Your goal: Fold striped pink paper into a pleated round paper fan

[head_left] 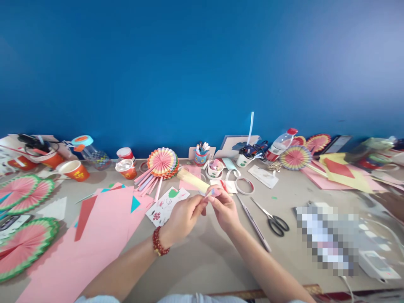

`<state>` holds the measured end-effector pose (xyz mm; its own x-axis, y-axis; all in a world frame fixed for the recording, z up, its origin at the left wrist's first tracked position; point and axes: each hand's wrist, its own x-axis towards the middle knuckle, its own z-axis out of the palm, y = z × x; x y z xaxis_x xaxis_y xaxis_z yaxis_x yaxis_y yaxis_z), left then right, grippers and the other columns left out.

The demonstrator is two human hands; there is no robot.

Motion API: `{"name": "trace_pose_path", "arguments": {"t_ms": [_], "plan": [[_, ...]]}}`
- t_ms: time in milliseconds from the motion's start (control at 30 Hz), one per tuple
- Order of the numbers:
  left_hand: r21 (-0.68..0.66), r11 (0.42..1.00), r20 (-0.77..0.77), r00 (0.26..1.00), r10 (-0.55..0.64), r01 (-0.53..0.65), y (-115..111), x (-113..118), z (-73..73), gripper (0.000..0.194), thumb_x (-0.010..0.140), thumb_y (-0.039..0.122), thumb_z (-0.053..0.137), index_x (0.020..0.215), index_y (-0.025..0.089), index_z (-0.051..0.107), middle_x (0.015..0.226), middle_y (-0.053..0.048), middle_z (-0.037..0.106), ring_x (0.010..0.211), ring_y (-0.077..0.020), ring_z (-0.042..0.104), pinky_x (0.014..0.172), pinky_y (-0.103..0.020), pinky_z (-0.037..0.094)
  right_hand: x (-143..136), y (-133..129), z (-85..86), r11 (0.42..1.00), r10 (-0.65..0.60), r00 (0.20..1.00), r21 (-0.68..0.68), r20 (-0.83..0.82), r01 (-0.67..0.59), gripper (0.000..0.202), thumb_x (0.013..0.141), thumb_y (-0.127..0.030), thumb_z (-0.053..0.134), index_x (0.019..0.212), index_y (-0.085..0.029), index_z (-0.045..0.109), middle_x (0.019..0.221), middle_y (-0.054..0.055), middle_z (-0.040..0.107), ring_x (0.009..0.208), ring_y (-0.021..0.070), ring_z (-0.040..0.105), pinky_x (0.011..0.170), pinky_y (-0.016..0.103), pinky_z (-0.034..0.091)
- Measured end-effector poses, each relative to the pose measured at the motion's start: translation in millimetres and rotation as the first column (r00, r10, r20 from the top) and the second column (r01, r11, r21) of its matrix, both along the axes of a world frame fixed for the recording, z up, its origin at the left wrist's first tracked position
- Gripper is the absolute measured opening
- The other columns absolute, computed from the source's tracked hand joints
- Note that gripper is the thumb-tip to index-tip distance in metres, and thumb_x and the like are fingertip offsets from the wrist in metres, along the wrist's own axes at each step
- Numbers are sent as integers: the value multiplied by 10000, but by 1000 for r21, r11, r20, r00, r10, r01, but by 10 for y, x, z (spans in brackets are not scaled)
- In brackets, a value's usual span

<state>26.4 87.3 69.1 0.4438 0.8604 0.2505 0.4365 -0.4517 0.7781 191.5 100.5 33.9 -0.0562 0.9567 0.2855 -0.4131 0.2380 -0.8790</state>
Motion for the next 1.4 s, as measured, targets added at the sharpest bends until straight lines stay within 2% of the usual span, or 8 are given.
{"name": "trace_pose_path", "arguments": {"t_ms": [133, 333, 467, 600, 767, 1067, 1233, 1400], "plan": [[-46, 999, -66, 998, -8, 5, -12, -48, 1, 314, 1005, 299, 405, 742, 206, 550, 713, 12, 637, 678, -147, 599, 677, -254, 409, 64, 18, 34, 995, -104, 995, 9, 2, 104, 168, 797, -325, 771, 780, -215, 645, 861, 11, 555, 805, 157, 544, 731, 292, 490], [-83, 996, -52, 998, -28, 23, -37, -66, 9, 334, 1003, 287, 406, 714, 206, 553, 694, 18, 656, 667, -141, 608, 688, -247, 417, 32, -15, 18, 1000, 8, 999, -28, -34, -9, 220, 780, -398, 781, 822, -209, 677, 846, 25, 576, 745, 166, 552, 650, 297, 482], [-72, 997, -68, 998, -18, 13, -42, -44, 34, 366, 1012, 323, 396, 709, 206, 563, 680, 15, 659, 658, -141, 609, 674, -243, 415, 24, -30, -47, 993, 92, 996, -80, 23, -90, 194, 762, -347, 800, 861, -211, 703, 825, 22, 611, 711, 170, 575, 674, 328, 499], [-68, 998, -57, 998, -18, 14, -47, -53, 60, 315, 998, 321, 441, 744, 205, 587, 700, 19, 662, 655, -132, 604, 648, -234, 404, 72, -24, -41, 1000, 22, 997, -3, 74, -22, 122, 780, -313, 784, 762, -214, 716, 784, 20, 612, 739, 176, 574, 693, 324, 475], [10, 998, -97, 994, 57, -56, -80, -153, 62, 122, 928, 302, 569, 879, 209, 631, 763, 10, 651, 670, -135, 568, 621, -237, 391, 141, -1, 42, 995, -91, 996, 35, 12, 90, 168, 755, -367, 797, 766, -225, 708, 753, 14, 577, 745, 179, 545, 675, 318, 452], [74, 991, 15, 994, 110, -111, -187, -162, 8, 121, 922, 203, 539, 849, 210, 635, 757, 12, 676, 719, -135, 623, 716, -242, 449, 114, -21, 52, 998, -47, 997, 37, -67, 50, 191, 750, -396, 799, 752, -239, 690, 743, 9, 526, 729, 178, 532, 662, 325, 443], [83, 988, 110, 987, 119, -129, -205, -181, 32, 77, 919, 251, 584, 932, 207, 645, 823, -10, 723, 771, -150, 655, 750, -249, 485, 159, -9, 2, 997, -72, 987, -41, -146, 67, 230, 733, -416, 808, 734, -238, 662, 745, -2, 514, 681, 149, 491, 629, 294, 426], [165, 977, 125, 986, 114, -134, -239, -217, 21, 78, 937, 240, 563, 905, 207, 626, 770, 5, 731, 743, -146, 661, 729, -253, 477, 159, -17, -33, 996, -38, 980, -89, -194, 21, 218, 735, -379, 812, 724, -233, 650, 741, -11, 525, 688, 138, 494, 641, 278, 414]]}}
